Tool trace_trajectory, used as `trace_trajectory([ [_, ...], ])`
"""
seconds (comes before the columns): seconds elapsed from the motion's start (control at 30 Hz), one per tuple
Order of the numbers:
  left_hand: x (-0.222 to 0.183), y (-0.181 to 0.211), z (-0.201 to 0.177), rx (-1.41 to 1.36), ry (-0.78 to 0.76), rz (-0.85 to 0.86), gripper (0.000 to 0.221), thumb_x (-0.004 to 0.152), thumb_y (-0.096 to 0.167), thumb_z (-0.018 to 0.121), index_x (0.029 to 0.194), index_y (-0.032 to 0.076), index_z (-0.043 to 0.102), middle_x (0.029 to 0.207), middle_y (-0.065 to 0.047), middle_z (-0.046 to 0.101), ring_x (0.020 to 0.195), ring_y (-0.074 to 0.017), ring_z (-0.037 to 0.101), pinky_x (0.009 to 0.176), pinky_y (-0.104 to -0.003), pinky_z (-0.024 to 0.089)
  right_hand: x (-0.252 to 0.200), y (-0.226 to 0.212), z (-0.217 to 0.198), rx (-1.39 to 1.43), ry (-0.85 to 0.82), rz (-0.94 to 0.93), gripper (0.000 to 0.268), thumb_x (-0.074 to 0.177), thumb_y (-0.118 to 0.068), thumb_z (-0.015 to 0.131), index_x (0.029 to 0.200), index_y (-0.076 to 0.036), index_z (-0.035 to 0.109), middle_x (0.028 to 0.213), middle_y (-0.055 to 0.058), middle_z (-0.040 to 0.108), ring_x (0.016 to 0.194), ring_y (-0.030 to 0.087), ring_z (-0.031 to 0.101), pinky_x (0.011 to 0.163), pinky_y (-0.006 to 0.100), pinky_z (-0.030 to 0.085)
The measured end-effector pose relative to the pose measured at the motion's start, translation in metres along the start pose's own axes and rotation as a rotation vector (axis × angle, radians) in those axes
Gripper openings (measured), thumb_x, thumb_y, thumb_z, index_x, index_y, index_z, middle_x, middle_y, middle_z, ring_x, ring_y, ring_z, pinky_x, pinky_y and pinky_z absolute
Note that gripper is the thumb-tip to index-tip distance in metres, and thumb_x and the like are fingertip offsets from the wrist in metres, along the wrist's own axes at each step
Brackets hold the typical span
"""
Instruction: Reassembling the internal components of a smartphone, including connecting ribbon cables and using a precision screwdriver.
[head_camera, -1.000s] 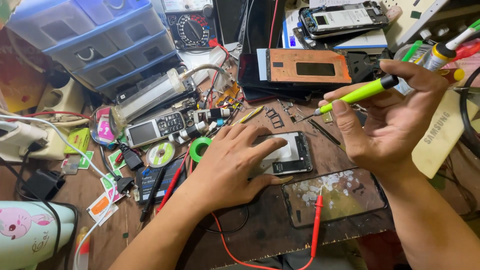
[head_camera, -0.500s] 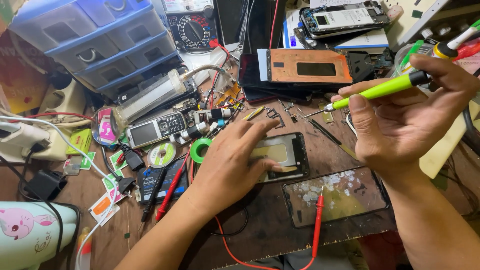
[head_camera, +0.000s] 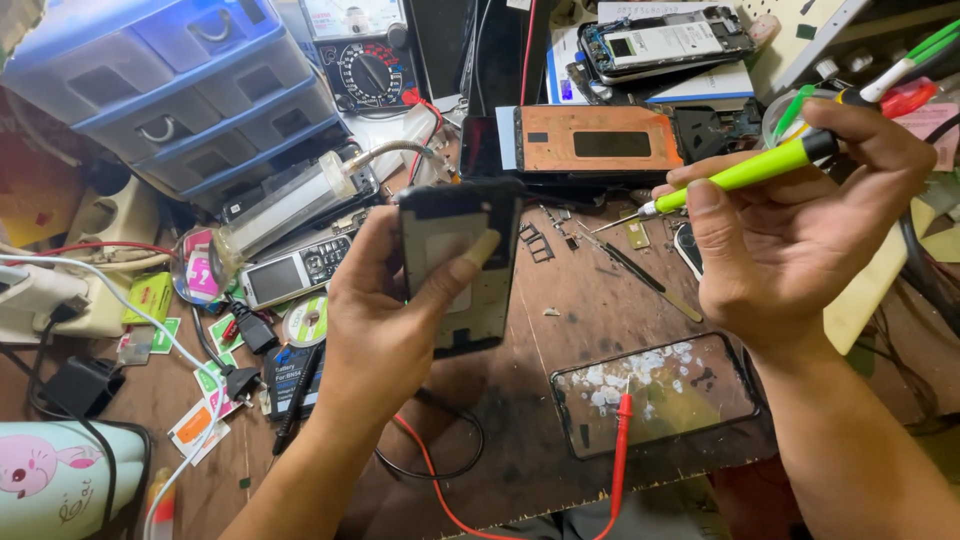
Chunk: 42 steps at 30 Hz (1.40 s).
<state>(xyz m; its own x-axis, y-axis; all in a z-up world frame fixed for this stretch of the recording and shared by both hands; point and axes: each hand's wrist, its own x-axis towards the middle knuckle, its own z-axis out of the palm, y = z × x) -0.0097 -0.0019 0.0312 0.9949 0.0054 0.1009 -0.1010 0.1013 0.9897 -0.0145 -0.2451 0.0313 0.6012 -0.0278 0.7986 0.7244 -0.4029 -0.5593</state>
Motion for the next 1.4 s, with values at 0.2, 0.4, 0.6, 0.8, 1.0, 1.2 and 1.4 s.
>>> trace_trajectory([
  [0.2,0.003,-0.003,0.009,-0.215,0.093,-0.124,0.045,0.088,0.015,0.071,0.131,0.011,0.059,0.125,-0.006,0.072,0.110,-0.0172,0.070,0.096,-0.037,0.065,-0.001,0.007,-0.003,-0.014,0.030,-0.007,0.043,0.110,0.010,0.053,0.137,-0.006,0.024,0.116,0.031,0.044,0.087,0.042,0.071,0.094,0.049,0.067],
  [0.4,0.002,-0.019,0.007,-0.232,0.090,-0.176,0.037,0.086,0.009,0.073,0.112,0.010,0.046,0.106,-0.012,0.070,0.096,-0.0180,0.068,0.087,-0.036,0.064,0.001,0.003,-0.003,-0.066,0.031,-0.021,0.041,0.110,0.012,0.052,0.136,-0.003,0.024,0.118,0.032,0.044,0.087,0.042,0.071,0.091,0.048,0.067],
  [0.6,-0.005,-0.009,0.015,-0.121,0.038,-0.263,0.062,0.082,0.003,0.075,0.128,0.018,0.037,0.099,-0.015,0.069,0.084,-0.0198,0.070,0.078,-0.034,0.065,0.002,0.006,-0.004,-0.027,0.043,-0.028,0.041,0.110,0.012,0.051,0.136,-0.005,0.024,0.118,0.032,0.042,0.084,0.043,0.071,0.087,0.047,0.066],
  [0.8,-0.006,-0.020,0.011,0.245,-0.107,-0.003,0.067,0.082,0.019,0.077,0.140,0.024,0.045,0.158,-0.005,0.042,0.124,-0.0162,0.059,0.103,-0.028,0.049,-0.005,0.011,-0.010,-0.049,0.052,0.033,0.043,0.111,0.008,0.056,0.139,-0.006,0.026,0.100,0.028,0.055,0.087,0.037,0.073,0.082,0.038,0.062],
  [1.0,0.006,-0.019,-0.005,0.659,-0.203,0.198,0.094,0.075,0.036,0.087,0.151,0.013,0.037,0.155,-0.013,0.052,0.145,-0.0293,0.048,0.114,-0.040,0.037,-0.003,0.012,-0.009,-0.026,0.039,-0.011,0.045,0.110,0.013,0.054,0.137,-0.007,0.025,0.114,0.029,0.049,0.086,0.038,0.072,0.085,0.042,0.065],
  [1.2,0.011,0.003,-0.013,1.151,-0.387,-0.051,0.097,0.071,0.061,0.084,0.157,0.046,0.040,0.093,-0.002,0.056,0.082,-0.0250,0.063,0.063,-0.045,0.047,-0.002,0.010,-0.009,-0.030,0.020,-0.010,0.045,0.110,0.011,0.056,0.138,-0.005,0.026,0.106,0.031,0.050,0.089,0.042,0.074,0.086,0.043,0.065],
  [1.4,0.012,0.004,-0.021,1.305,-0.467,-0.010,0.101,0.068,0.073,0.078,0.158,0.049,0.038,0.098,-0.002,0.071,0.096,-0.0314,0.068,0.067,-0.048,0.049,-0.003,0.010,-0.008,-0.040,0.016,-0.002,0.045,0.110,0.011,0.055,0.138,-0.006,0.025,0.111,0.030,0.047,0.085,0.039,0.071,0.089,0.046,0.066],
])
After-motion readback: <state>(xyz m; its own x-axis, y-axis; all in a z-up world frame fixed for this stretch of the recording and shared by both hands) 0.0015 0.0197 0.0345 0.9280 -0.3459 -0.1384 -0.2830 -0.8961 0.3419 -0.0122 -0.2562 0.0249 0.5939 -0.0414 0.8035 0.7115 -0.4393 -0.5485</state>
